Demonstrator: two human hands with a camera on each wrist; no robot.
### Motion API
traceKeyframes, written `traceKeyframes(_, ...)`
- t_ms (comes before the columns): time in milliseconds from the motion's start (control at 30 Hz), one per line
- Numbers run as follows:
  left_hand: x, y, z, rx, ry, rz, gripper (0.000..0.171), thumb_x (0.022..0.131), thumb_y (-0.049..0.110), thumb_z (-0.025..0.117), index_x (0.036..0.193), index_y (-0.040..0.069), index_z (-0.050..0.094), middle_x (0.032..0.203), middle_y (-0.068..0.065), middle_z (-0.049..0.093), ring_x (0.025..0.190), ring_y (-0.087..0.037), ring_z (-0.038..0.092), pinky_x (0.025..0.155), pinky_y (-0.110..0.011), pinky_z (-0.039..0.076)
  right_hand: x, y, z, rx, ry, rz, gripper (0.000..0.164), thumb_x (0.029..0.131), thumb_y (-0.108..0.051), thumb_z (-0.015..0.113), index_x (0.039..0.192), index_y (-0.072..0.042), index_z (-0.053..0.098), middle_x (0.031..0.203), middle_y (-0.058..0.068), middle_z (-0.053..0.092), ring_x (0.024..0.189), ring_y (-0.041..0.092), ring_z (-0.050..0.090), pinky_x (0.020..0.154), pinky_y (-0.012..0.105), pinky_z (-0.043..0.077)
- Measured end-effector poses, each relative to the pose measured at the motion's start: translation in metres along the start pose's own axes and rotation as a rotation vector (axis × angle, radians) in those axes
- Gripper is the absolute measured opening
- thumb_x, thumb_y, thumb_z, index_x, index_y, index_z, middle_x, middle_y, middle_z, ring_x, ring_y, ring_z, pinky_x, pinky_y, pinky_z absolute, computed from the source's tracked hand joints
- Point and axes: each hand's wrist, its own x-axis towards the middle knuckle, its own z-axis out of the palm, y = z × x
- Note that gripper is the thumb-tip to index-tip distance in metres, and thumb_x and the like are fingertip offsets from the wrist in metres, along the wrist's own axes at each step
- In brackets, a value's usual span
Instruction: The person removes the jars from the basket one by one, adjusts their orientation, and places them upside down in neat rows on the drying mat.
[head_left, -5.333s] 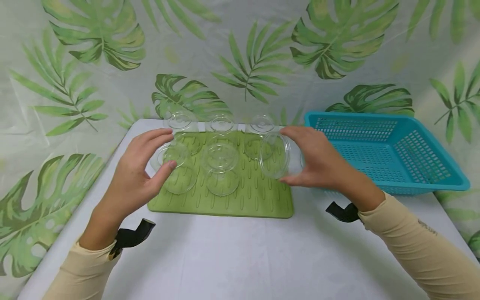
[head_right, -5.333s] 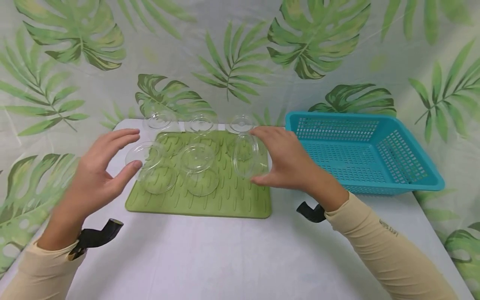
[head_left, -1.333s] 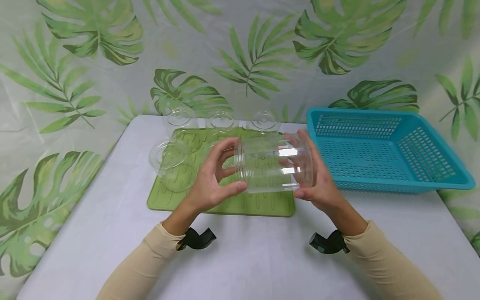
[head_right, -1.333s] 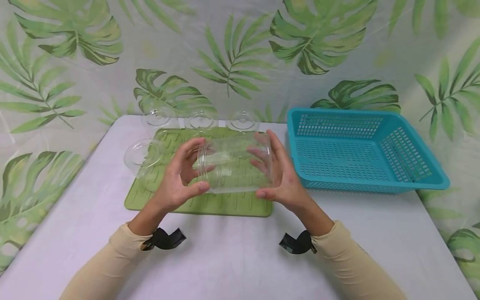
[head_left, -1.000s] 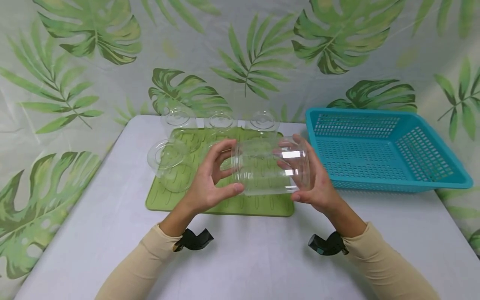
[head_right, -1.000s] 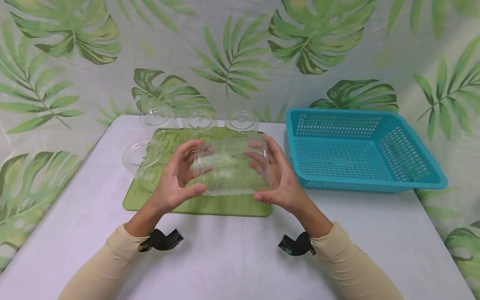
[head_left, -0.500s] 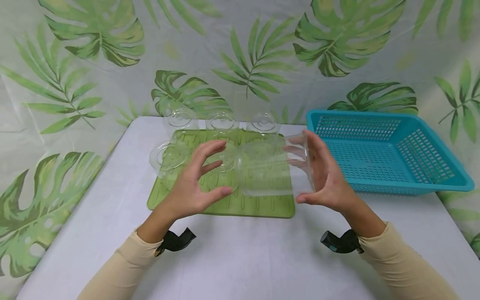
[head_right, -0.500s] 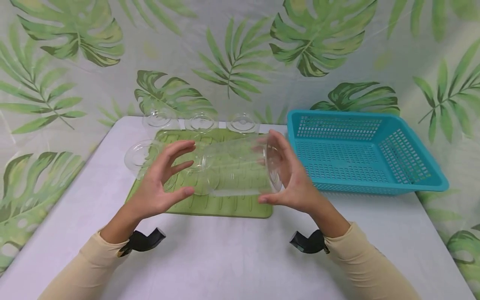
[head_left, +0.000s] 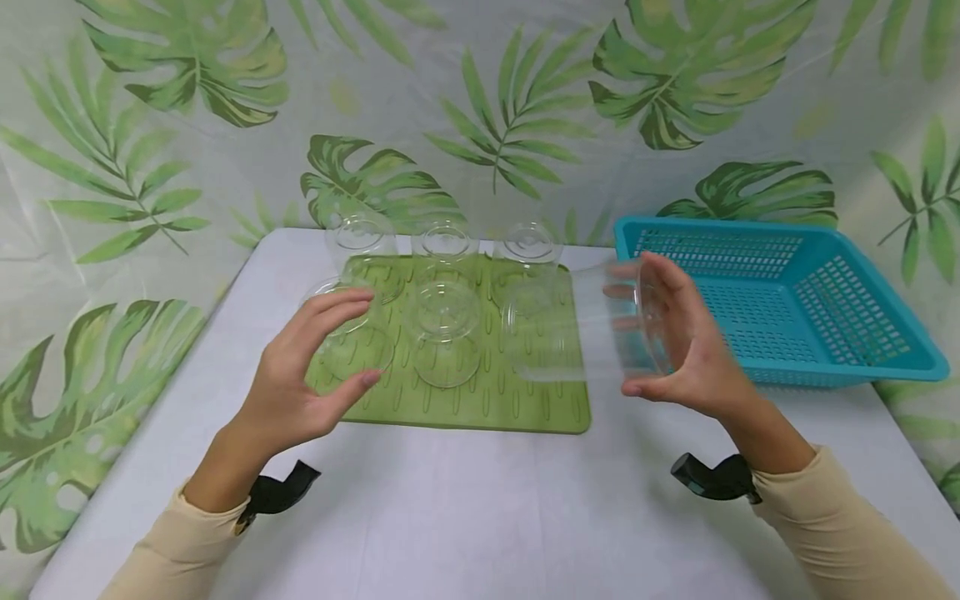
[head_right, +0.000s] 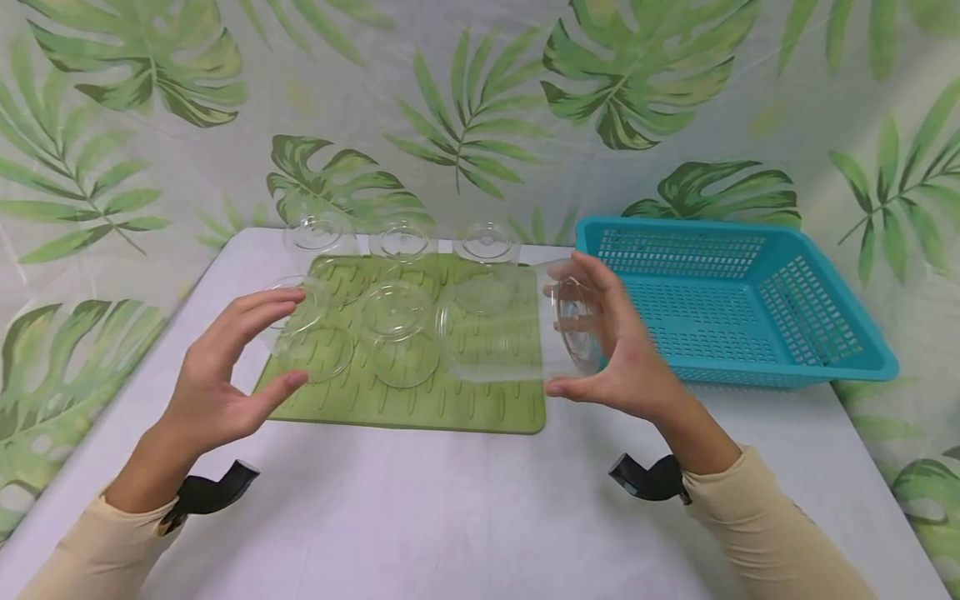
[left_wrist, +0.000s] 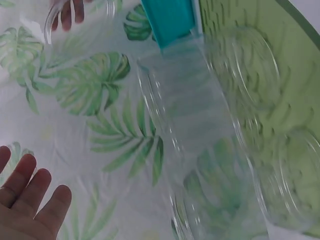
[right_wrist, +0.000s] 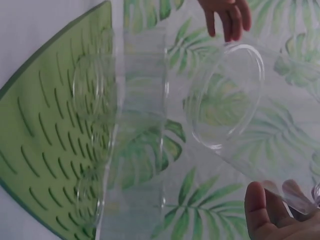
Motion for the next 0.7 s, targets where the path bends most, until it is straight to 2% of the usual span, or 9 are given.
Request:
traceKeyframes(133,-0.008,-0.002,-0.016,0.046,0.042,0.007,0.06,0.095,0.039,0.064,0.121,-0.014,0.058,0.12,-0.029,0.061,0.128,-0.014,0.057,0.11,-0.021,0.042,-0.003,-0.003,-0.008,-0.023,-0.025,-0.006,0.114,0.065,0.002,0.089,0.154,0.005,0.018,0.154,0.017,0.038,0.138,0.021,0.046,0.102,0.023,0.05)
traceKeyframes(333,-0.021,-0.013,-0.031,0.088,0.046,-0.028,0.063,0.095,0.043,0.064,0.119,-0.016,0.059,0.118,-0.032,0.061,0.127,-0.009,0.056,0.109,-0.018,0.042,-0.004,-0.008,-0.015,-0.057,-0.029,-0.021,0.113,0.066,0.0,0.09,0.154,0.006,0.018,0.154,0.016,0.04,0.138,0.022,0.046,0.099,0.021,0.051)
traceKeyframes(467,-0.031,-0.026,-0.041,0.11,0.011,-0.07,0.065,0.094,0.044,0.063,0.122,-0.014,0.059,0.12,-0.031,0.06,0.127,-0.007,0.054,0.107,-0.015,0.042,-0.006,-0.011,-0.018,-0.085,-0.025,0.004,0.113,0.066,0.003,0.088,0.155,0.005,0.019,0.155,0.016,0.039,0.139,0.021,0.046,0.1,0.02,0.051)
traceKeyframes(633,-0.047,-0.043,-0.053,0.148,-0.048,-0.153,0.071,0.093,0.051,0.061,0.128,-0.012,0.057,0.125,-0.03,0.058,0.128,0.001,0.049,0.103,-0.01,0.04,-0.009,-0.014,-0.023,-0.146,-0.027,0.039,0.117,0.059,0.011,0.087,0.155,0.004,0.02,0.154,0.016,0.04,0.137,0.019,0.047,0.099,0.017,0.05)
traceKeyframes(700,-0.054,-0.05,-0.057,0.171,-0.061,-0.18,0.064,0.091,0.041,0.07,0.129,-0.009,0.058,0.126,-0.028,0.059,0.126,0.003,0.049,0.102,-0.008,0.038,-0.01,-0.016,-0.026,-0.176,-0.031,0.045,0.119,0.057,0.014,0.086,0.155,0.004,0.02,0.153,0.016,0.04,0.137,0.018,0.047,0.099,0.016,0.05)
